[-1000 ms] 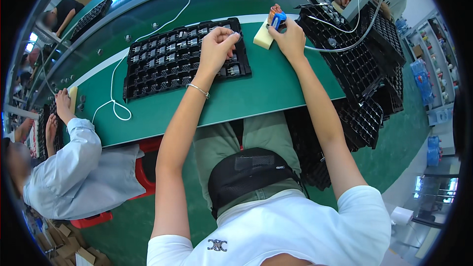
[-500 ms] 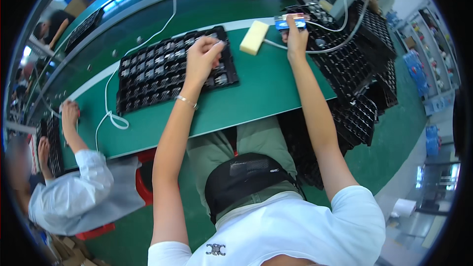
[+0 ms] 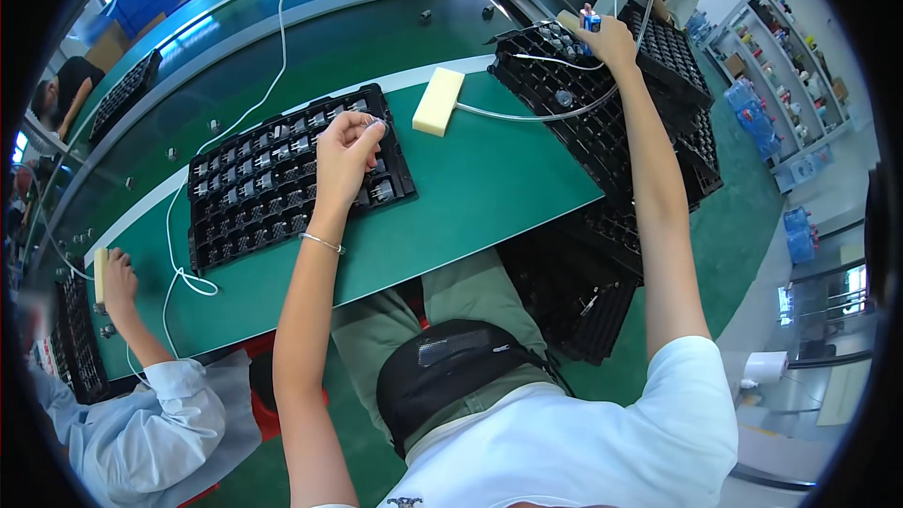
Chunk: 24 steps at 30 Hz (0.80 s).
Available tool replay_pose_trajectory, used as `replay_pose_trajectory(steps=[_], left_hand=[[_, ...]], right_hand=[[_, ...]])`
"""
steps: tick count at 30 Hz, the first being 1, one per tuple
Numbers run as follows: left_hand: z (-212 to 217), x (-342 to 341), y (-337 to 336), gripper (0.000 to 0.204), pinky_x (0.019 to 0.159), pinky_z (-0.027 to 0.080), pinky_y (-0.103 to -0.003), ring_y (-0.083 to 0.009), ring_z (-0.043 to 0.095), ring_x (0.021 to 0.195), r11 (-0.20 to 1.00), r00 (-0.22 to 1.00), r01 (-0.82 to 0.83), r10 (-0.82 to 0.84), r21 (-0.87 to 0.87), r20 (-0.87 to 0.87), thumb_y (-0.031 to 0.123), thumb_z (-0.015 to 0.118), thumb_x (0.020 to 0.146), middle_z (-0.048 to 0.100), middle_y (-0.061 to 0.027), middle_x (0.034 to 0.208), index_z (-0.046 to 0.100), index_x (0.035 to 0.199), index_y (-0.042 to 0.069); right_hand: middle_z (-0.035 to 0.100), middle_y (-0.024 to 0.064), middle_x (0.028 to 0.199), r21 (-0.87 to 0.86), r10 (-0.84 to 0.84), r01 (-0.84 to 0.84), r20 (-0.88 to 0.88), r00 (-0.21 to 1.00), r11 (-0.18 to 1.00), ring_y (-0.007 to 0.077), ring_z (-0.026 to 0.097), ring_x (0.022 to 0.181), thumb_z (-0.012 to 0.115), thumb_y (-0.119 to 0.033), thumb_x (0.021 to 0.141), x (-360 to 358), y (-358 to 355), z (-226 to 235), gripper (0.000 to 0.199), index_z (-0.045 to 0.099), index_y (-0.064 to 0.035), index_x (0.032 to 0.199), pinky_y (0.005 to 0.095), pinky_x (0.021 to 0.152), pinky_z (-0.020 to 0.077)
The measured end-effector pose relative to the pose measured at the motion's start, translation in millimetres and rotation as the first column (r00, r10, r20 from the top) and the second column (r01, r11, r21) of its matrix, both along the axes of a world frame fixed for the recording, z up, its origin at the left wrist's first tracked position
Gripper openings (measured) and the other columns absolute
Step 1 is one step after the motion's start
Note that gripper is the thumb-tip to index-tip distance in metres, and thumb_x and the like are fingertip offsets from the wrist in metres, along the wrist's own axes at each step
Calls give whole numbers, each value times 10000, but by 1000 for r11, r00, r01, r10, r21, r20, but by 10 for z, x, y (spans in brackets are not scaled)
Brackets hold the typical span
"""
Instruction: Cleaning and wiping small electronic components on a sponge pad before placing them into a tray.
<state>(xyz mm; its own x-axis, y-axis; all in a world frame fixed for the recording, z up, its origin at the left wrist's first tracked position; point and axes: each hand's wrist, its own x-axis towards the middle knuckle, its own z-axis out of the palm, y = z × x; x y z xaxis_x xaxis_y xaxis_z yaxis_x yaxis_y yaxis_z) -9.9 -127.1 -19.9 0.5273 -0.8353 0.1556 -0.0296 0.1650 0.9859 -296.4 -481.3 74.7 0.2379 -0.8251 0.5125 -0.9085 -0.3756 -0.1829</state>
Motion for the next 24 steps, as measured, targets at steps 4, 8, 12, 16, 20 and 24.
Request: replay_pose_trajectory(steps=[4, 8, 12, 16, 20, 24], left_hand=[[-12, 10, 9, 168, 455, 366, -174, -34, 493, 516, 1000, 1000, 3, -4, 11, 7, 161, 677, 864, 592, 6, 664, 607, 925, 21], [-37, 33, 11, 172, 454, 367, -178, -36, 496, 517, 1000, 1000, 6, -6, 0, 7, 163, 673, 867, 591, 0, 668, 606, 930, 17], [-16, 2, -7, 172, 456, 378, -181, -42, 507, 518, 1000, 1000, 0, 0, -3, 10, 165, 670, 870, 608, -15, 688, 602, 924, 16], [-14, 31, -1, 191, 461, 398, -186, -57, 529, 525, 1000, 1000, 8, -8, 3, -22, 148, 662, 872, 640, -47, 745, 616, 978, -4], [43, 16, 58, 269, 481, 401, -184, -45, 519, 569, 997, 999, 43, -42, -68, 21, 90, 635, 874, 617, -18, 817, 639, 1133, 18], [78, 8, 58, 364, 511, 432, -187, -35, 519, 601, 992, 996, 81, -77, -100, 44, 74, 641, 859, 580, 4, 813, 628, 1222, 53]], right_hand=[[689, 206, 908, -41, 78, -90, -223, 972, 995, 380, 667, 866, 719, -408, 712, -72, -75, -108, 437, 696, -27, 924, 464, 800, 528], [691, 207, 906, -57, 53, -73, -295, 954, 996, 380, 674, 878, 737, -342, 713, -71, -108, -149, 381, 700, -21, 916, 457, 770, 544], [691, 208, 915, -24, 65, -76, -291, 955, 997, 380, 675, 874, 729, -348, 738, -83, -127, -141, 378, 698, -14, 913, 458, 769, 544], [689, 191, 891, -106, 66, -98, -266, 962, 990, 366, 668, 863, 691, -404, 769, -12, -20, -109, 401, 690, -45, 947, 461, 764, 529], [688, 169, 827, -187, 278, -295, -114, 954, 937, 325, 669, 761, 664, -479, 836, 414, 688, -23, 466, 678, -33, 967, 425, 667, 508], [622, -7, 739, 186, 548, -806, 646, 531, 562, 43, 516, 558, 618, -388, 925, 981, 1512, -163, 366, 687, -32, 971, 212, 477, 389]])
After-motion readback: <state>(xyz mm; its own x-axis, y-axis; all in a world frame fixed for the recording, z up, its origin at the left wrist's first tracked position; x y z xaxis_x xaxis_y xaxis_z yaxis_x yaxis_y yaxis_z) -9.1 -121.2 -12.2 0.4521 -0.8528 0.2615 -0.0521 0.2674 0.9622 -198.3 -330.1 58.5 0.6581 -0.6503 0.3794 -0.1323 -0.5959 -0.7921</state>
